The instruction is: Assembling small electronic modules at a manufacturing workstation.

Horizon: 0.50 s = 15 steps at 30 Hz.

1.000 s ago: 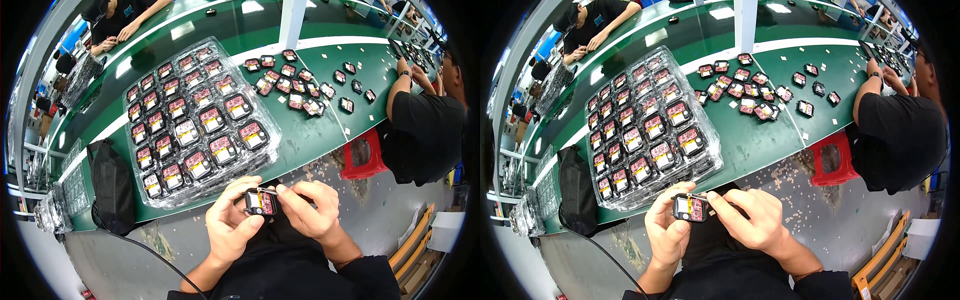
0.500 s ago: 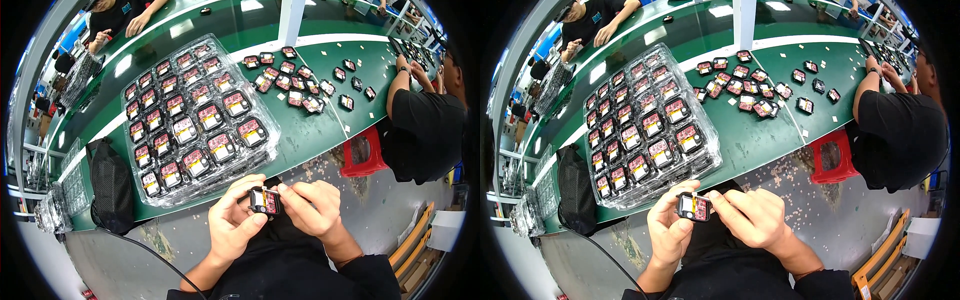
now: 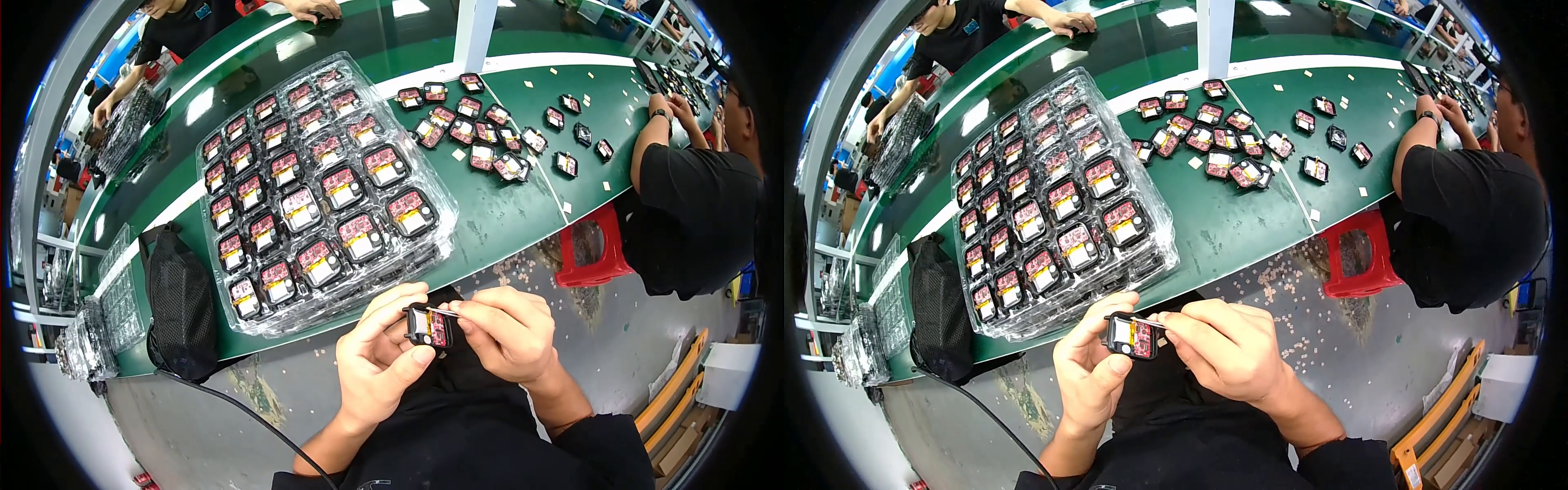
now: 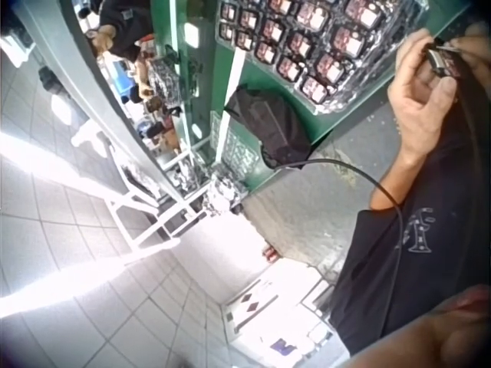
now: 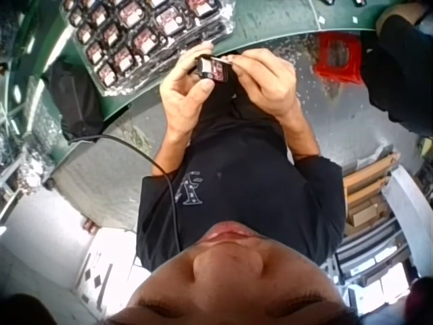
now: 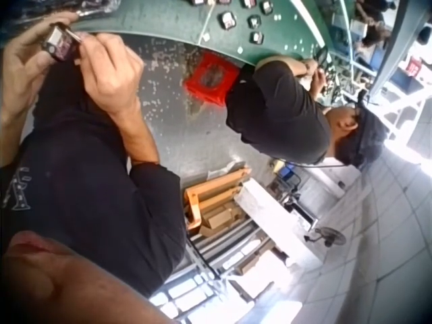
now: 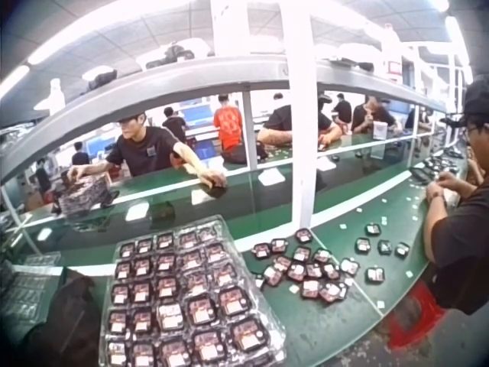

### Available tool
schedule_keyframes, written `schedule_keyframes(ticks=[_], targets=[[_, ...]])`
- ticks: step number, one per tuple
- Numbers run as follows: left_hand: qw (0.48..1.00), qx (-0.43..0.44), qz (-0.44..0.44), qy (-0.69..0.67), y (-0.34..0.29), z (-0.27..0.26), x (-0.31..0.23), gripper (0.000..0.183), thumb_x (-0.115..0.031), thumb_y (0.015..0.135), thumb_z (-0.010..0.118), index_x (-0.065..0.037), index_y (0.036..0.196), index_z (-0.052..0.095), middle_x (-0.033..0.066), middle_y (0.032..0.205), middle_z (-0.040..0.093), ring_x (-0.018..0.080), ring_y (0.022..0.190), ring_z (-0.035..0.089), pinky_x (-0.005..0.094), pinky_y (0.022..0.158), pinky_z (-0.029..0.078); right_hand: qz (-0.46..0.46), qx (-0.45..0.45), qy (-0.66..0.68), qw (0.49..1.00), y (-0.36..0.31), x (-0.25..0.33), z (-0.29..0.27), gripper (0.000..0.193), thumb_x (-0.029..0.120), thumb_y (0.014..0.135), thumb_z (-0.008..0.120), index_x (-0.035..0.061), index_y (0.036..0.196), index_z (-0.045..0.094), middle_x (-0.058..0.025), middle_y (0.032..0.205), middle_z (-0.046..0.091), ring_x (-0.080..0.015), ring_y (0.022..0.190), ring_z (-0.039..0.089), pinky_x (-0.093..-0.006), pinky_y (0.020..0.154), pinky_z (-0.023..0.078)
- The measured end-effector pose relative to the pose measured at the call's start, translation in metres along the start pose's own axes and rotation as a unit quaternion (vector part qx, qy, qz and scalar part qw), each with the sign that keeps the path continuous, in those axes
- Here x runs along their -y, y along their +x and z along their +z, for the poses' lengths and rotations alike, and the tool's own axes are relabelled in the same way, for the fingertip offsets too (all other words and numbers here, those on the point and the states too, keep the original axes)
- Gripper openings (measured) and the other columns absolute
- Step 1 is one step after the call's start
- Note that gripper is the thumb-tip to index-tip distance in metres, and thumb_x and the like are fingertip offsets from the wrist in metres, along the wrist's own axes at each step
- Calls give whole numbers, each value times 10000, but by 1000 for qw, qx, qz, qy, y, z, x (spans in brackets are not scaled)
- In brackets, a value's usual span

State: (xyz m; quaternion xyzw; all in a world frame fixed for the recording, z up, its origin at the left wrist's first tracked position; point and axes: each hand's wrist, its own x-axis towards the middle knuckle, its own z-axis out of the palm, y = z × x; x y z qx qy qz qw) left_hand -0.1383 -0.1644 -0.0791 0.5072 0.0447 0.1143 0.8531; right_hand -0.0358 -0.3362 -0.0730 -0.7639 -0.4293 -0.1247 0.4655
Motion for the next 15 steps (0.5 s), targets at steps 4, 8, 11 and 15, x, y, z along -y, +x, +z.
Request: schedule_keyframes(ticks=[4,8,11,15], targets=[[1000,4,6,16,-1,-3,0,539,7,906,761,131,1383,545,216,1513,444,297,1300,585,413,1069,533,8,4,3,1000,-1,0,2,216,7,788,799,14,1001,765,-88,850,701,-231,660,695,-331,570,553],[1000,10,16,13,-1,-5,1,531,25,905,754,136,1381,546,218,1514,443,301,1293,592,414,1071,534,22,6,9,1000,0,3,0,210,5,791,799,15,998,765,-89,850,702,-232,660,694,-333,569,555],[1000,8,9,2,-1,-4,0,534,35,902,754,140,1381,544,219,1515,442,308,1291,595,413,1069,536,21,11,10,1000,1,4,0,209,4,788,799,16,994,764,-88,853,700,-229,646,689,-333,560,552],[1000,3,4,13,-1,-2,-1,540,43,898,756,142,1384,542,224,1516,445,317,1295,595,412,1060,543,5,8,-21,1000,-2,4,5,246,-6,758,800,13,998,752,-87,854,692,-232,638,684,-338,554,548]])
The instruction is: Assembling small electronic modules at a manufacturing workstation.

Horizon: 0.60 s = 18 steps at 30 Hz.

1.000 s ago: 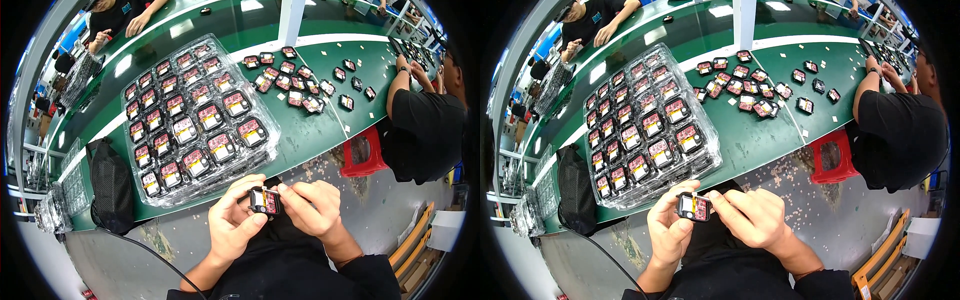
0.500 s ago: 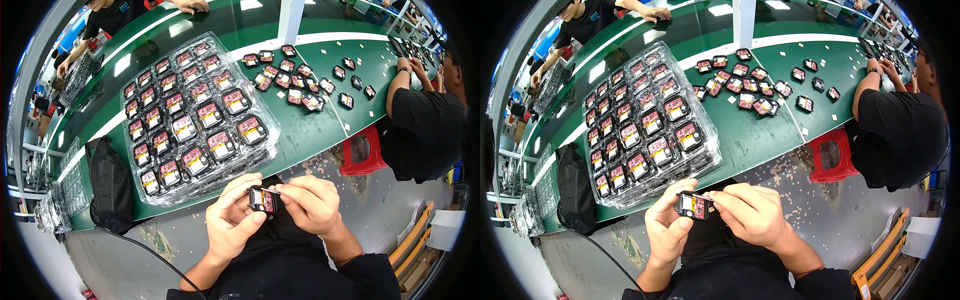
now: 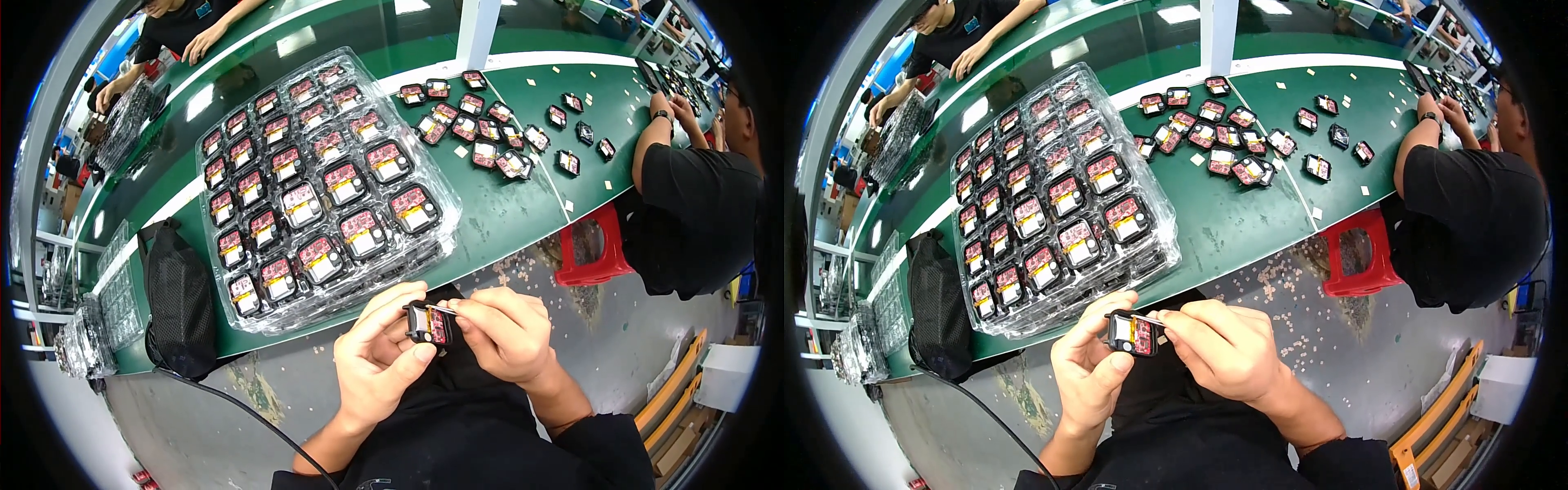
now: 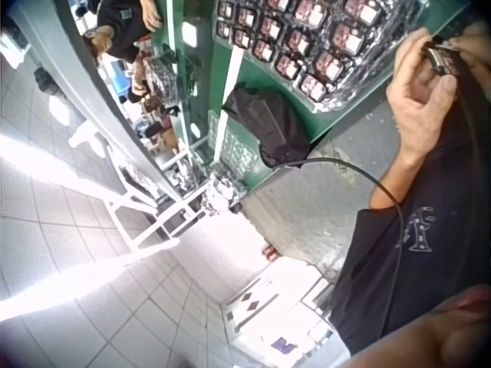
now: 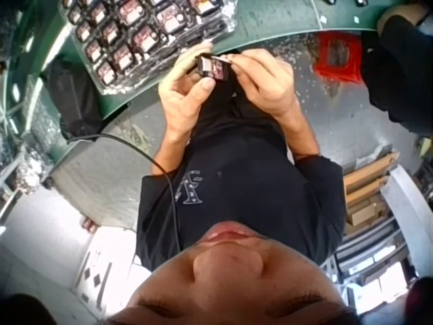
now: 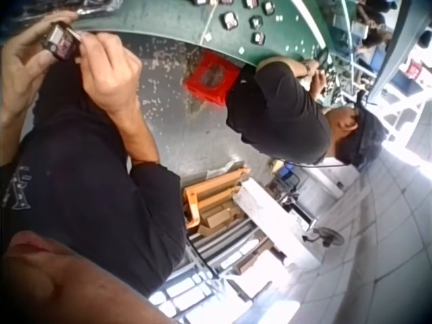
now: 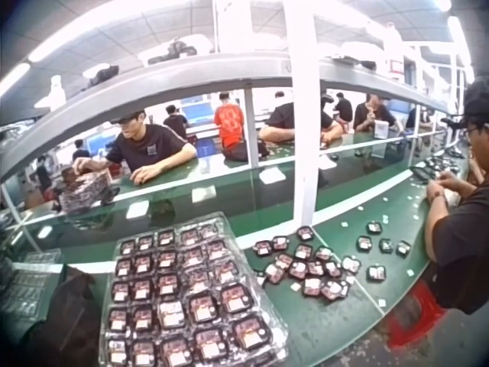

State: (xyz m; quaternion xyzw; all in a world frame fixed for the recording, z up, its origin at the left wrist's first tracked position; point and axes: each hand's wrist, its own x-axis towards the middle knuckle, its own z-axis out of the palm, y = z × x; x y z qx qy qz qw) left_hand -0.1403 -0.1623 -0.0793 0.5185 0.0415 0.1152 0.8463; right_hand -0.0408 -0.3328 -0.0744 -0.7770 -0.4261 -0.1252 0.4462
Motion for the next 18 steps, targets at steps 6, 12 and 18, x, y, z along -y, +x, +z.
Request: schedule_keyframes(ticks=[6,12,18], targets=[[999,-16,13,25,-2,0,1,547,39,897,758,138,1391,543,233,1518,457,323,1299,594,423,1065,540,-15,-1,-8,1000,-1,-1,3,281,-25,732,791,-1,1006,740,-88,852,687,-238,640,686,-334,551,549],[999,2,23,43,0,-1,-2,560,24,901,762,131,1404,540,233,1522,455,331,1292,599,433,1067,537,-13,-13,16,1000,-2,-1,2,306,-35,732,783,-18,1034,735,-104,863,694,-240,652,696,-329,562,556],[999,6,26,43,-2,-3,0,555,32,907,752,127,1410,537,230,1526,452,329,1288,601,437,1061,540,-14,-4,16,1000,-4,-4,1,314,-34,729,783,-18,1039,736,-102,872,696,-238,657,697,-330,559,555]])
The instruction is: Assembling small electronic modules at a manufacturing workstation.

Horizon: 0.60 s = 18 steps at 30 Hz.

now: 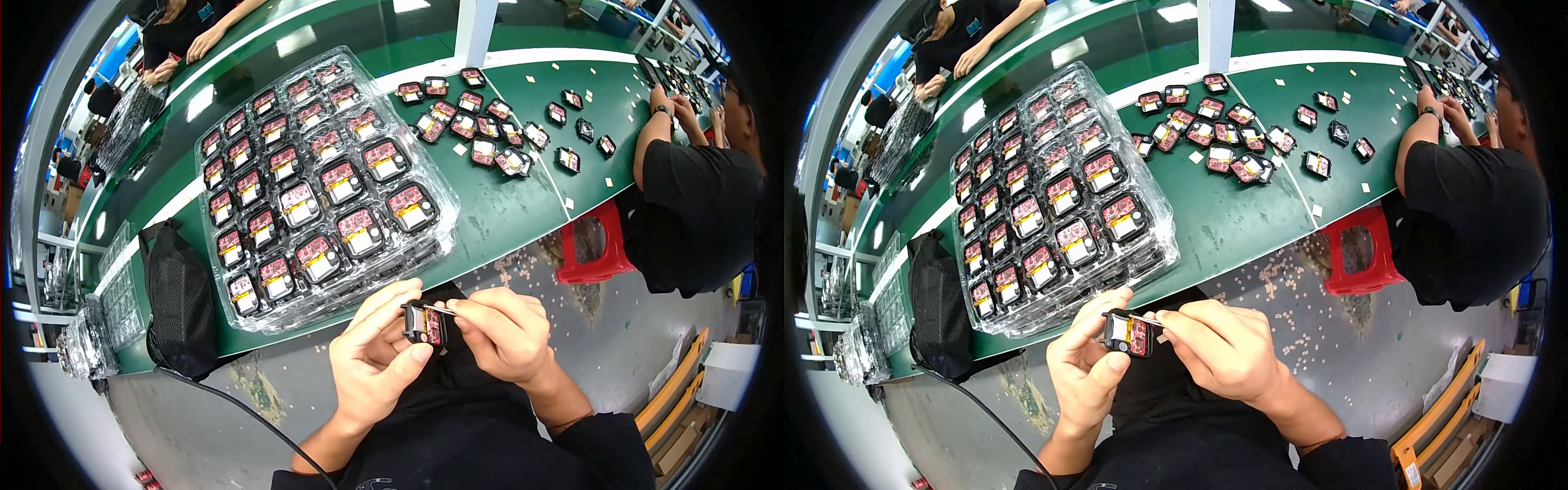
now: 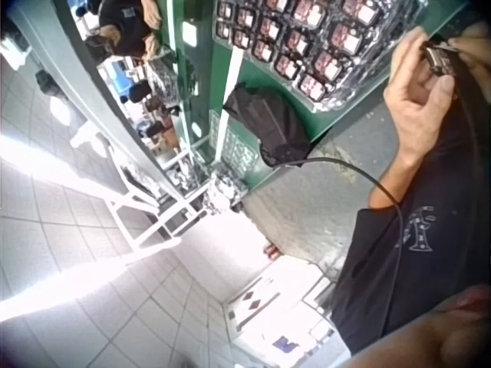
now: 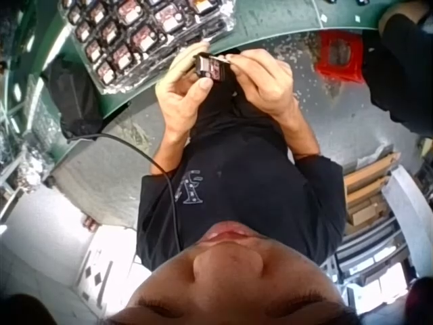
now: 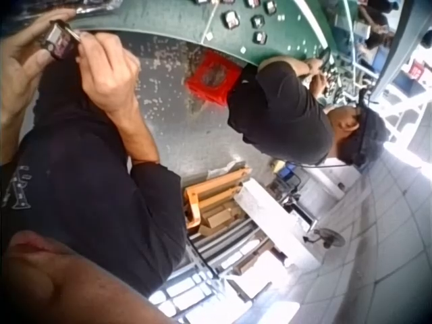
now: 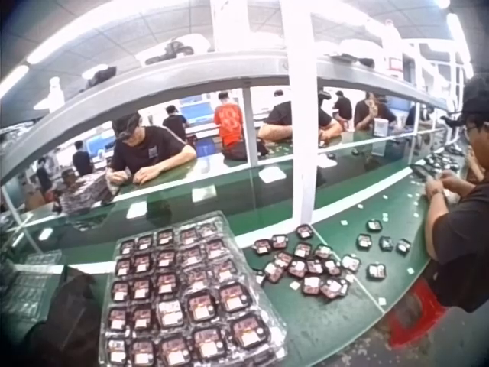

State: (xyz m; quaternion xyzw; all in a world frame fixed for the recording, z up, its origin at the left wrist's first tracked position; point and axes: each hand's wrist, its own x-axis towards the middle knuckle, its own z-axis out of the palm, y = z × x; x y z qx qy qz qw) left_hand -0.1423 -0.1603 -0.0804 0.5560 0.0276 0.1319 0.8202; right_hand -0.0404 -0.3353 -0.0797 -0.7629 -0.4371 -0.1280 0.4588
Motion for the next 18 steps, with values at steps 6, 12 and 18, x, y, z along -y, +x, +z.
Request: schedule_keyframes(ticks=[6,12,18], targets=[[1000,-10,-1,-6,-3,4,1,546,45,909,742,125,1410,539,236,1525,453,325,1283,604,433,1058,542,5,-7,-5,1000,-3,2,3,307,-26,735,782,-11,1038,738,-93,878,694,-234,649,693,-331,547,551],[999,-30,28,-9,-2,7,5,533,59,905,738,126,1398,548,250,1516,460,330,1290,600,425,1060,543,10,1,-41,999,-2,7,4,320,-12,728,796,10,1043,745,-78,876,694,-212,641,689,-328,544,552],[1000,-22,10,-3,-2,2,-13,583,64,864,780,113,1387,526,239,1424,524,354,1298,600,433,1084,532,34,2,18,999,8,-5,-1,247,5,805,789,16,1048,749,-96,868,686,-250,671,688,-331,584,556]])
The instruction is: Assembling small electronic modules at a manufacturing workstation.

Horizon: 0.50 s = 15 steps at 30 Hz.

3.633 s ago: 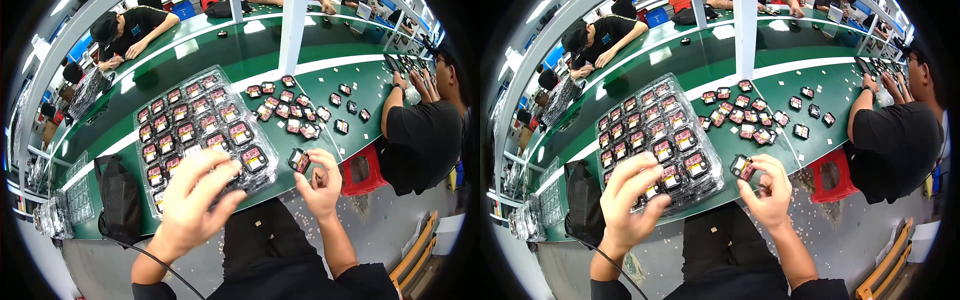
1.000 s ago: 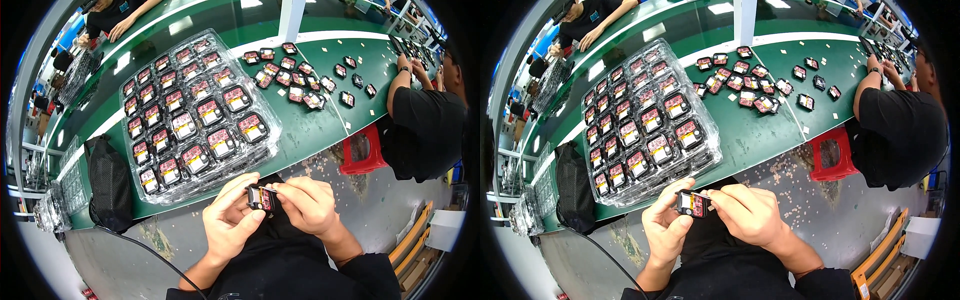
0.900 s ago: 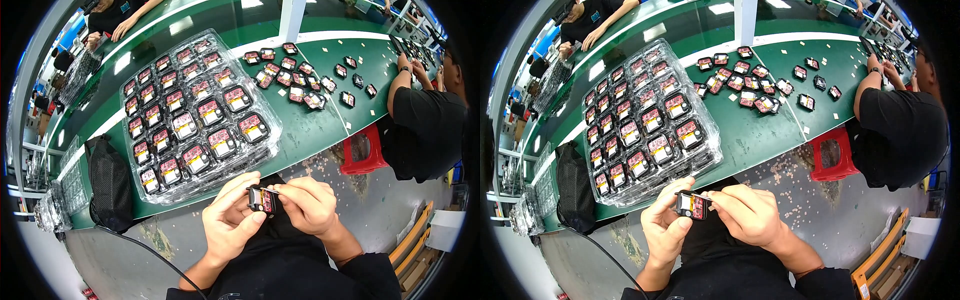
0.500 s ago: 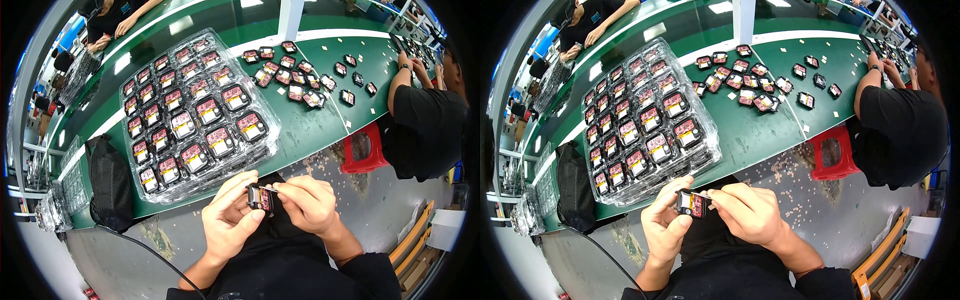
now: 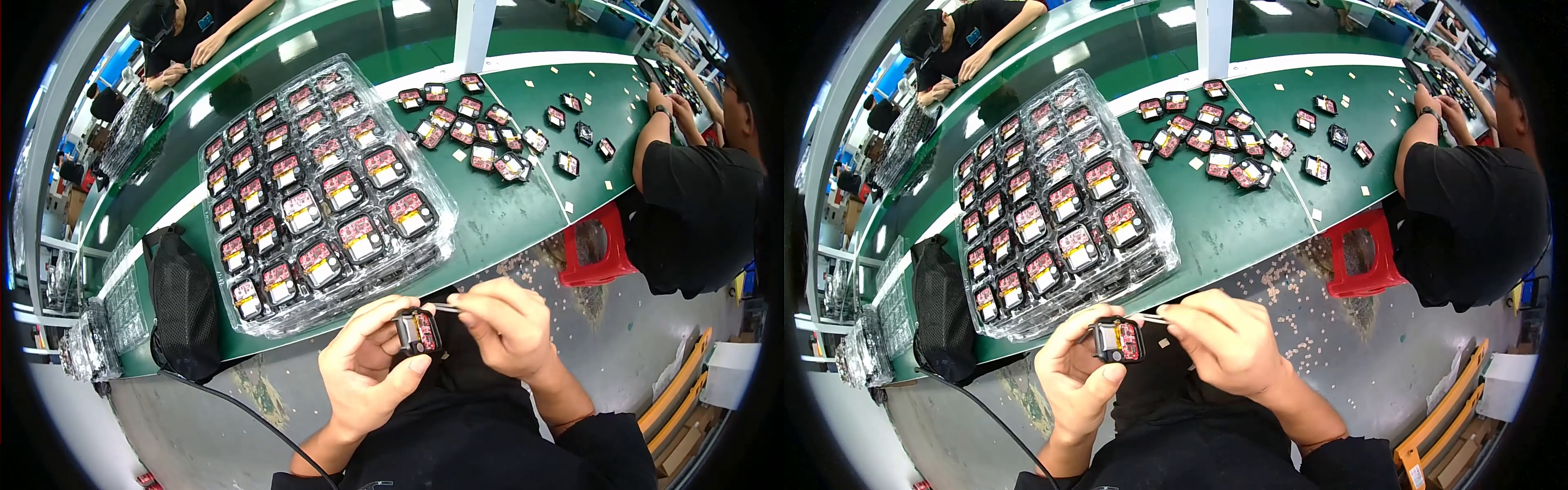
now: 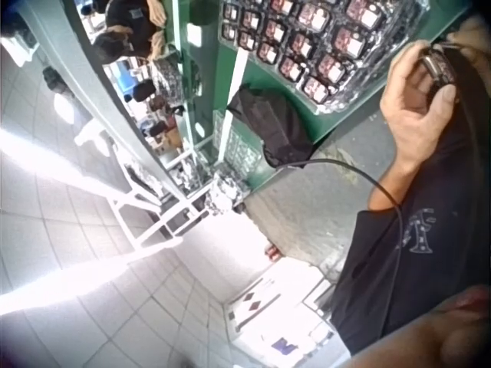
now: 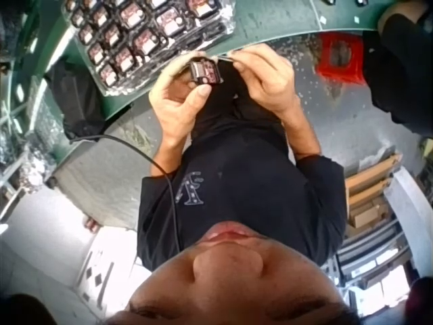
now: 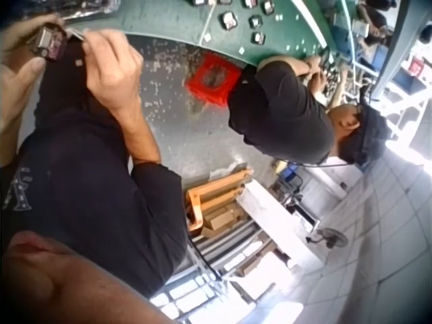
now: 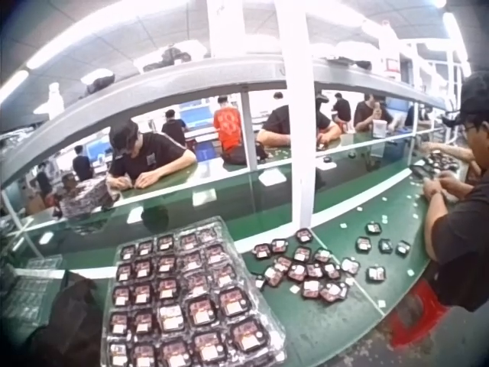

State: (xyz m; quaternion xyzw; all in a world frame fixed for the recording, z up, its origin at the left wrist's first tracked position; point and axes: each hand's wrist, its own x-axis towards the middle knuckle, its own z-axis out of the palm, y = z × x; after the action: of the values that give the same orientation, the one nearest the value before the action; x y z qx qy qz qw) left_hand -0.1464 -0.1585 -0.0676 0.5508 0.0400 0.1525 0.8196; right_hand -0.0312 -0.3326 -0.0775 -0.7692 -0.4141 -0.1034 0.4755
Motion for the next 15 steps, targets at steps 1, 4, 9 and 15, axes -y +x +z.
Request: schedule_keyframes(ticks=[1,4,9,15], targets=[[1000,2,-4,-10,3,1,-10,583,63,837,805,104,1355,541,242,1405,539,359,1295,605,442,1090,525,20,-22,14,999,1,-5,-3,212,11,843,781,12,1053,748,-106,869,683,-263,689,687,-332,594,552],[995,34,67,72,14,-12,-30,616,70,783,838,93,1330,555,236,1333,588,360,1251,637,443,1044,559,97,-82,8,992,1,-25,-8,135,7,945,713,-24,1075,731,-134,927,680,-210,719,641,-307,641,514],[959,-38,160,233,67,-15,-64,599,66,757,853,43,1295,590,171,1292,602,252,1187,670,372,1000,587,132,-108,-16,985,1,-50,-7,136,21,970,689,-34,1092,718,-114,908,666,-187,688,604,-290,623,484],[809,4,149,569,164,-45,-72,269,0,797,847,19,972,643,66,1067,605,149,978,678,289,859,577,167,-131,-27,977,7,-59,-3,127,47,993,669,-41,1076,706,-112,907,669,-173,690,592,-299,626,478]])
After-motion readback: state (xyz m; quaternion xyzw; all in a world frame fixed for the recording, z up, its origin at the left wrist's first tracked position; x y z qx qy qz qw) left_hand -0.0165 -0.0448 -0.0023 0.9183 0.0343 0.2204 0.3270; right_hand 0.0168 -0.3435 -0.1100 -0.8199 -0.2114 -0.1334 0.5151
